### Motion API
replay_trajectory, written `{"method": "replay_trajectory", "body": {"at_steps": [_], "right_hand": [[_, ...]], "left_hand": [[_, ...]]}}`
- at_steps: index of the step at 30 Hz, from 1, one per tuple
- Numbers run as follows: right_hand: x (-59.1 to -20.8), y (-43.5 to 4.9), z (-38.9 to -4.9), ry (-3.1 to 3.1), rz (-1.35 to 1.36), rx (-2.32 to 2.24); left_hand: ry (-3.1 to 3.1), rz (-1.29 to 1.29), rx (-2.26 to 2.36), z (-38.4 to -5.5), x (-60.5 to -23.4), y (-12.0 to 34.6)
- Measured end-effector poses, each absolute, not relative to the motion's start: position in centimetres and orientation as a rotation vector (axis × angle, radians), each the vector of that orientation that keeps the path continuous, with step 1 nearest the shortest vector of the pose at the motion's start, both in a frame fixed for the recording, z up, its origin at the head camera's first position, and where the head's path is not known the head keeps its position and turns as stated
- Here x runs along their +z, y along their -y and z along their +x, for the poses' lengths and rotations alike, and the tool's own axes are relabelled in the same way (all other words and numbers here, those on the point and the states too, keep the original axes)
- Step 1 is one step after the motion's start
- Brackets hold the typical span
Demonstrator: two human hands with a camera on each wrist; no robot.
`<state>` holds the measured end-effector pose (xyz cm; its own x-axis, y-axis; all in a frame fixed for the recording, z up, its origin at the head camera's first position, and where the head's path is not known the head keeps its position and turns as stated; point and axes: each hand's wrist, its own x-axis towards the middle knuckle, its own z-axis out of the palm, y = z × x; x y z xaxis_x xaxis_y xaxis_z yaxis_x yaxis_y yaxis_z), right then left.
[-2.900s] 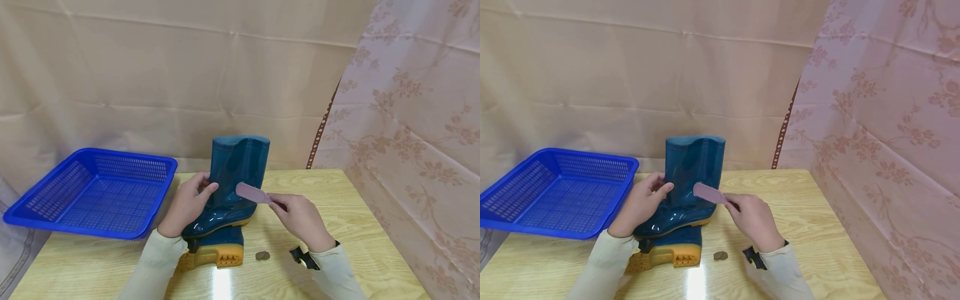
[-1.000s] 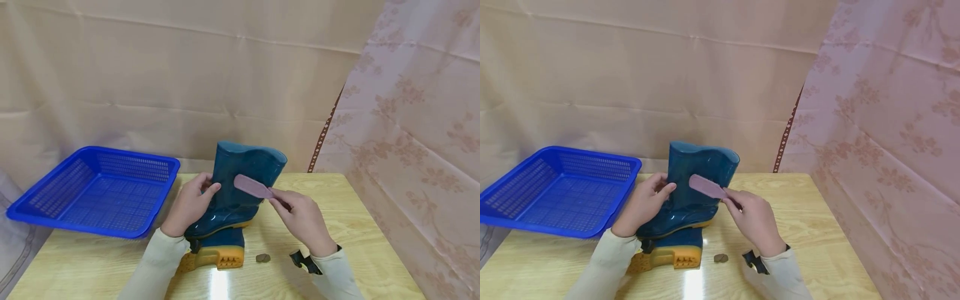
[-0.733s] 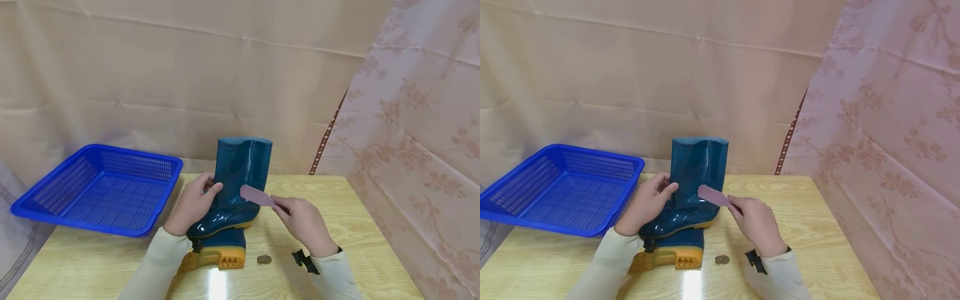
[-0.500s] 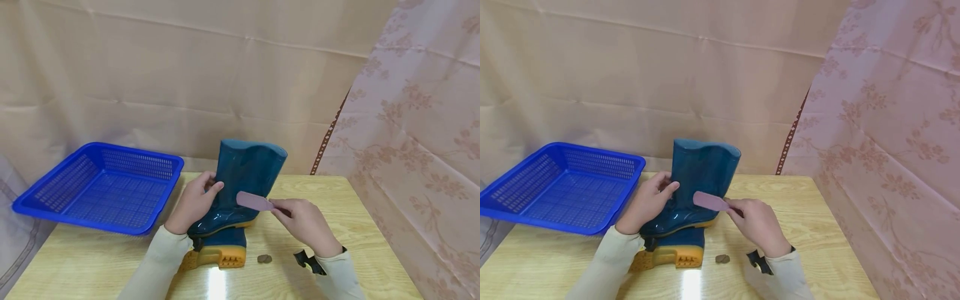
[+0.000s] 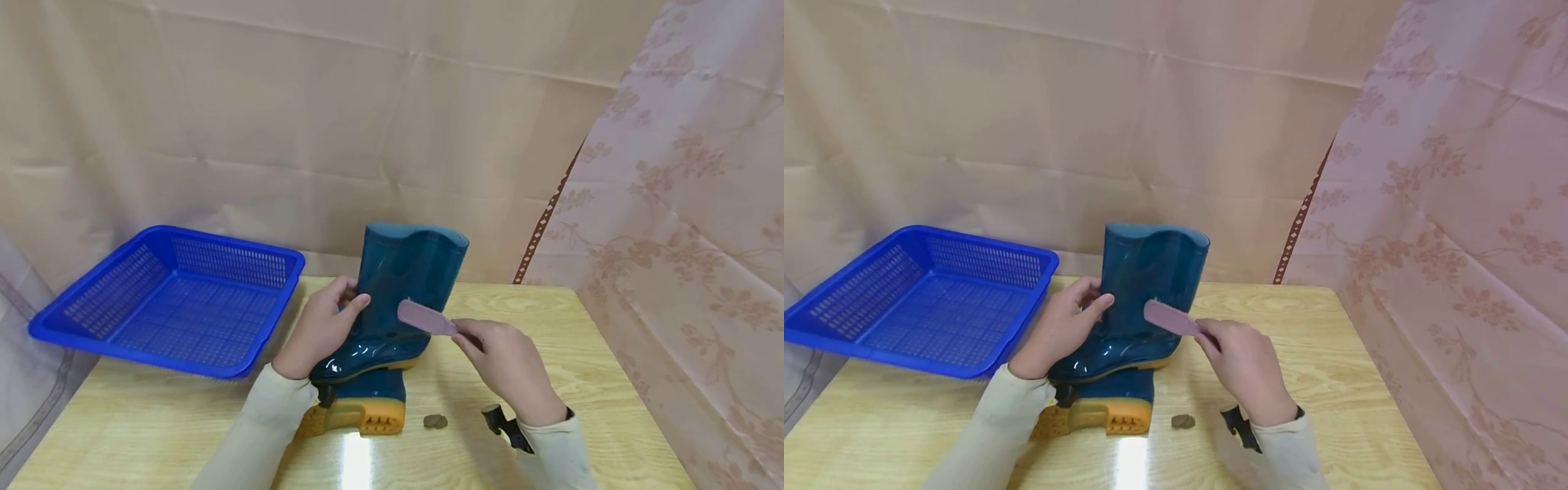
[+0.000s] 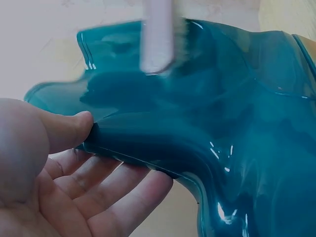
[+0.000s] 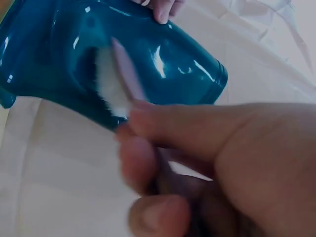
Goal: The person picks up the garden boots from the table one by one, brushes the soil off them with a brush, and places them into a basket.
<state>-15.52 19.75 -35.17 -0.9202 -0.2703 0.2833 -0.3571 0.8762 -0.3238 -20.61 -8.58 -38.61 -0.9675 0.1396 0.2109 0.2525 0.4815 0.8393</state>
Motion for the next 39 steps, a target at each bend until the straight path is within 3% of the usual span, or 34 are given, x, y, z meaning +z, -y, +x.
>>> {"method": "replay_trajectory", "body": {"at_steps": [6,16,27,39], "right_hand": [[-34.71,-20.03,-14.93,3.02,0.425,0.594],[-34.72,-20.08,-15.07,2.591,0.542,0.507],[-34.88,-19.81,-14.83,2.932,0.505,0.52],[-34.73,-19.92,-14.81,2.702,0.426,0.566]], "left_hand": [[2.613,-0.362,-1.49,-20.64,-38.56,8.5],[2.595,-0.382,-1.487,-20.38,-38.39,8.56],[2.616,-0.364,-1.472,-20.22,-38.49,8.51],[2.607,-0.383,-1.477,-20.2,-38.43,8.48]]}}
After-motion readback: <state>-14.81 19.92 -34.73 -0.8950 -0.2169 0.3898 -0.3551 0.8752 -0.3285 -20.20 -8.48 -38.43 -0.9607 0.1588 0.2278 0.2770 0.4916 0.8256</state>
